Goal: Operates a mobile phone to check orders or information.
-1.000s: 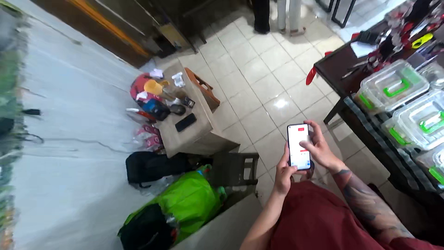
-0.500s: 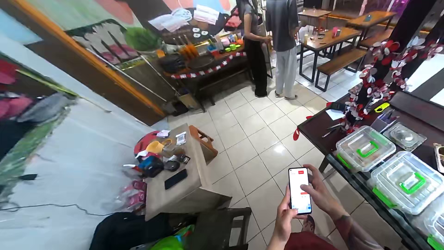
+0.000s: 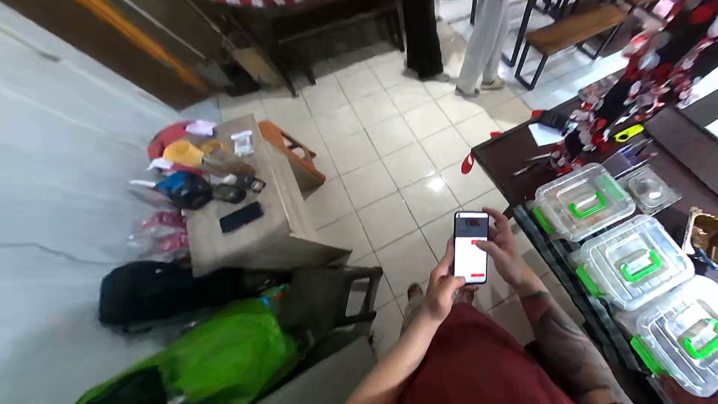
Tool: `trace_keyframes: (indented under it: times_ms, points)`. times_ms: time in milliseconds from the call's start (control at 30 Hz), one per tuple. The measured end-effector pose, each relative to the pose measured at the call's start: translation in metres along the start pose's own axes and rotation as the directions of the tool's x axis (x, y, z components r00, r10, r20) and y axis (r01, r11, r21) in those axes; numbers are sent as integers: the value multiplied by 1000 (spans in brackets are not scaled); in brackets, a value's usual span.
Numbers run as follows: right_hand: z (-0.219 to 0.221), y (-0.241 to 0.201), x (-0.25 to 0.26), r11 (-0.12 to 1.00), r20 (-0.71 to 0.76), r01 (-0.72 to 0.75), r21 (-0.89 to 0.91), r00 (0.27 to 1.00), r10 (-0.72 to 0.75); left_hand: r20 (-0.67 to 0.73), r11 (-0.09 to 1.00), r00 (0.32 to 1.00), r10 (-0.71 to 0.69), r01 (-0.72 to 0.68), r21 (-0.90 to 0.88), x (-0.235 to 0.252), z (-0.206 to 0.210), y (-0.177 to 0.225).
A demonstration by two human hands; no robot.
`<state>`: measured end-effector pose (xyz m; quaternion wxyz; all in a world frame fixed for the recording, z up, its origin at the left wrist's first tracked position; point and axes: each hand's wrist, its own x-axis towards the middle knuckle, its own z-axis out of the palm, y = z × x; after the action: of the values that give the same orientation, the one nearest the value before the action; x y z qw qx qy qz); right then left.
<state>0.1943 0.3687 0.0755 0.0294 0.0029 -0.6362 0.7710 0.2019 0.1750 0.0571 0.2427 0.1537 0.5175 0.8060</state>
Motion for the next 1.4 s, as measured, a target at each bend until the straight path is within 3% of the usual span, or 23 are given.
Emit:
trace_keyframes:
  times_ms: [100,367,733,967,1167,1400]
  points:
    - [7,4,8,995,16,-89,-34,996,90,-52,1000,998,-23,22,-2,2,-7,2]
    - [45,7,44,989,73,-120,-81,989,126,-78,999,996,-34,34,-9,16,-49,16]
    - [125,20,130,981,128,-153,-120,977,169,-101,999,995,-16,12,-41,50,-155,68]
    - [181,31,179,989,125,-116,-95,984,127,-152,998,988,-3,13,62,60,-217,107]
    - [221,35,206,988,146,-120,-99,980,134,-257,988,966,-11,51,148,62,-253,122]
    - [235,40,226,985,170,-145,-94,973,159,-277,991,961,-3,39,125,68,-275,129]
